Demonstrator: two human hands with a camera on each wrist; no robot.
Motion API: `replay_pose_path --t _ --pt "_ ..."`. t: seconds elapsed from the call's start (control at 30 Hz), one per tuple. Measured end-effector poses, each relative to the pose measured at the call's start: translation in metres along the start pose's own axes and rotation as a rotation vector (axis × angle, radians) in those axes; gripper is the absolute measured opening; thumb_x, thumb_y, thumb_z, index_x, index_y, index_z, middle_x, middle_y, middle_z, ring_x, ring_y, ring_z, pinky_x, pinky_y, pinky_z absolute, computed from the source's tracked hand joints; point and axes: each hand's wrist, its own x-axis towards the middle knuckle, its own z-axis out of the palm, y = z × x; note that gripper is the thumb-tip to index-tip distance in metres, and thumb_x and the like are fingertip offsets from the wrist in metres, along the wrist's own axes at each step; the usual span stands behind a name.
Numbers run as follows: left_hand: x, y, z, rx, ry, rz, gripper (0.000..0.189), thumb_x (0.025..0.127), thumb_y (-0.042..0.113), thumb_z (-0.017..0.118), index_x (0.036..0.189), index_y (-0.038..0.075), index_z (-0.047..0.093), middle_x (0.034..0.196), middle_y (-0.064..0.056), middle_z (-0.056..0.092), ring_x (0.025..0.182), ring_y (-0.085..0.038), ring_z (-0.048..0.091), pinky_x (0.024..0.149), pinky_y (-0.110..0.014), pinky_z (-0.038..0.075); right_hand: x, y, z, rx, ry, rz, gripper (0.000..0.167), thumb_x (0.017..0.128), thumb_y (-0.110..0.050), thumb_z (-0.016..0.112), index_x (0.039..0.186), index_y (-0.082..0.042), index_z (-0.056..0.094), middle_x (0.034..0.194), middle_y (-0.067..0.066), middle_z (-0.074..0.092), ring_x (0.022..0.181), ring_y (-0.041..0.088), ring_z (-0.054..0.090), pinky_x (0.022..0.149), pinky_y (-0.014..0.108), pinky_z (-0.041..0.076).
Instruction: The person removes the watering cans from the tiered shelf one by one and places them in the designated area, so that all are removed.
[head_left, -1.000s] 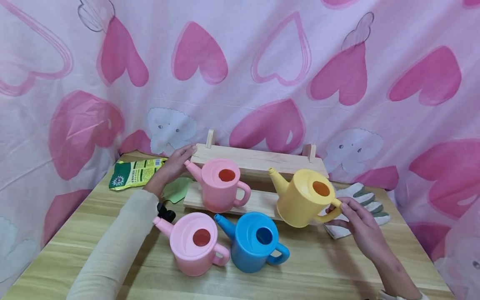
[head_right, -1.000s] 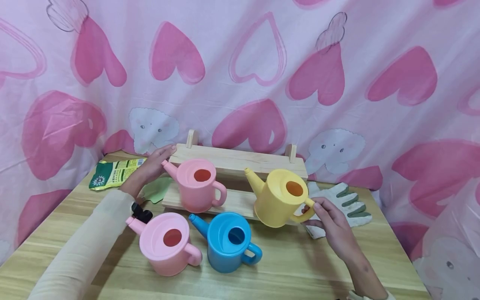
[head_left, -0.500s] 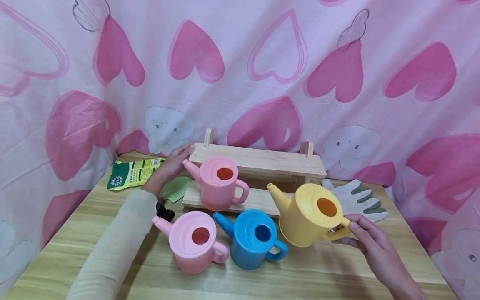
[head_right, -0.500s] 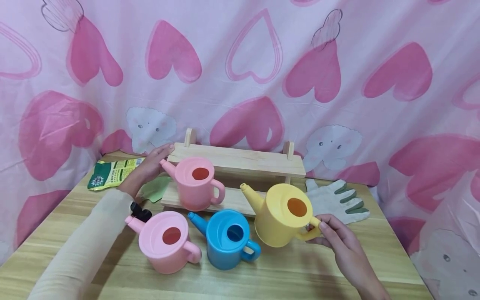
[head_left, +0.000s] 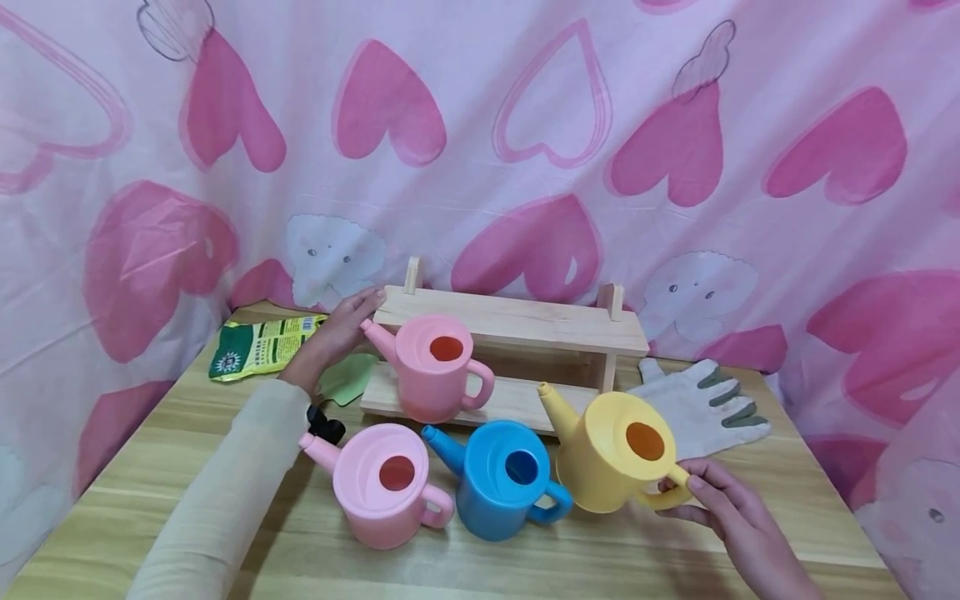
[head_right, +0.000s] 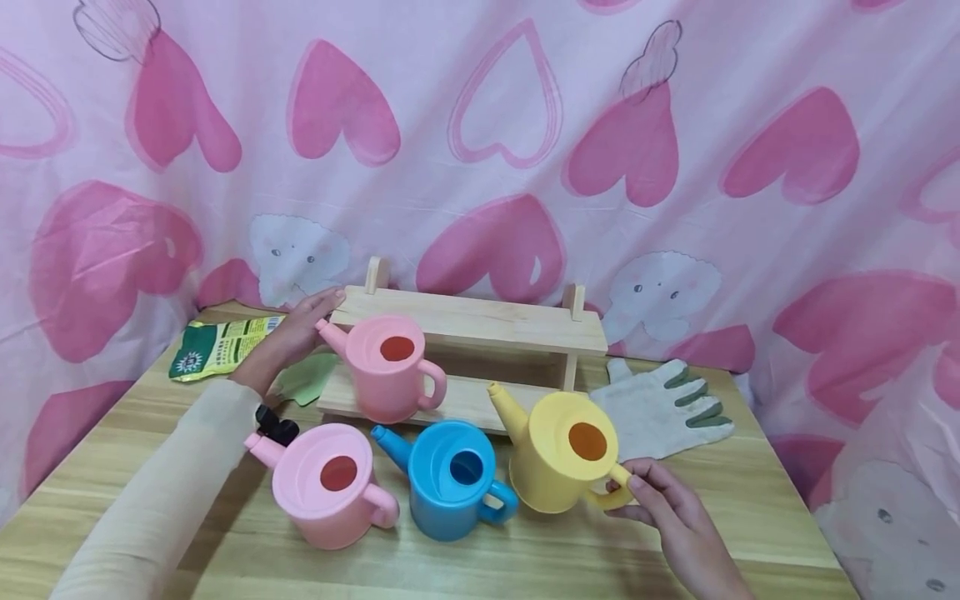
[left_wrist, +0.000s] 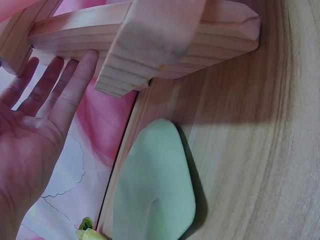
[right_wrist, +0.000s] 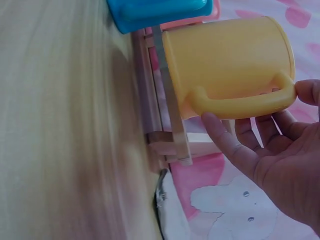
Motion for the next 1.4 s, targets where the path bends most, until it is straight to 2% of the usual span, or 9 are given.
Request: replay_pose_path --t 0.23,0.4,0.73,0.93,1.2,1.4 --pt "0.001 0.002 -0.001 0.018 0.001 0.007 0.076 0.108 0.058 0.040 0.166 0.014 0.020 0.160 -0.019 0.038 0.137 -0.039 0.047 0.109 -0.053 0.044 -0.001 0.006 0.005 -0.005 0.012 0.106 0.030 0.113 -0.007 0.035 0.122 0.011 0.058 0.113 0.015 0.065 0.103 0.025 0.070 0.084 0.043 0.061" --pt "0.000 0.001 -0.001 0.013 0.001 0.006 0.076 0.107 0.058 0.040 0.166 0.014 0.020 0.158 -0.020 0.039 0.135 -0.039 0.048 0.108 -0.053 0.045 0.000 0.010 0.008 0.006 0.008 0.137 0.030 0.113 -0.008 0.037 0.121 0.013 0.057 0.111 0.017 0.063 0.103 0.024 0.068 0.084 0.046 0.061" --pt "0.002 0.003 -0.001 -0.001 0.004 0.009 0.076 0.107 0.058 0.041 0.166 0.013 0.021 0.159 -0.020 0.038 0.138 -0.039 0.046 0.109 -0.053 0.044 0.001 0.016 0.007 -0.008 0.019 0.204 0.033 0.113 -0.011 0.038 0.122 0.016 0.054 0.114 0.020 0.062 0.104 0.023 0.068 0.084 0.044 0.061" --pt "0.002 0.004 -0.002 0.000 0.002 0.003 0.075 0.108 0.057 0.040 0.166 0.013 0.021 0.159 -0.021 0.038 0.138 -0.040 0.046 0.109 -0.054 0.044 0.001 0.019 0.005 -0.004 -0.014 0.237 0.034 0.113 -0.012 0.038 0.122 0.018 0.052 0.112 0.017 0.061 0.104 0.019 0.065 0.085 0.046 0.061" --pt "0.001 0.000 -0.001 -0.015 -0.002 0.007 0.073 0.109 0.053 0.040 0.166 0.012 0.020 0.159 -0.022 0.038 0.137 -0.040 0.047 0.108 -0.050 0.046 0.005 0.025 0.001 0.038 -0.089 0.341 0.033 0.113 -0.014 0.039 0.119 0.014 0.053 0.119 0.015 0.056 0.108 0.017 0.062 0.087 0.048 0.059" --pt "0.001 -0.001 -0.001 -0.017 0.003 0.002 0.075 0.108 0.057 0.041 0.166 0.014 0.022 0.158 -0.020 0.040 0.135 -0.039 0.049 0.108 -0.053 0.045 0.007 0.025 0.000 0.048 -0.082 0.387 0.036 0.113 -0.017 0.040 0.121 0.016 0.052 0.122 0.015 0.055 0.108 0.019 0.063 0.089 0.048 0.059"
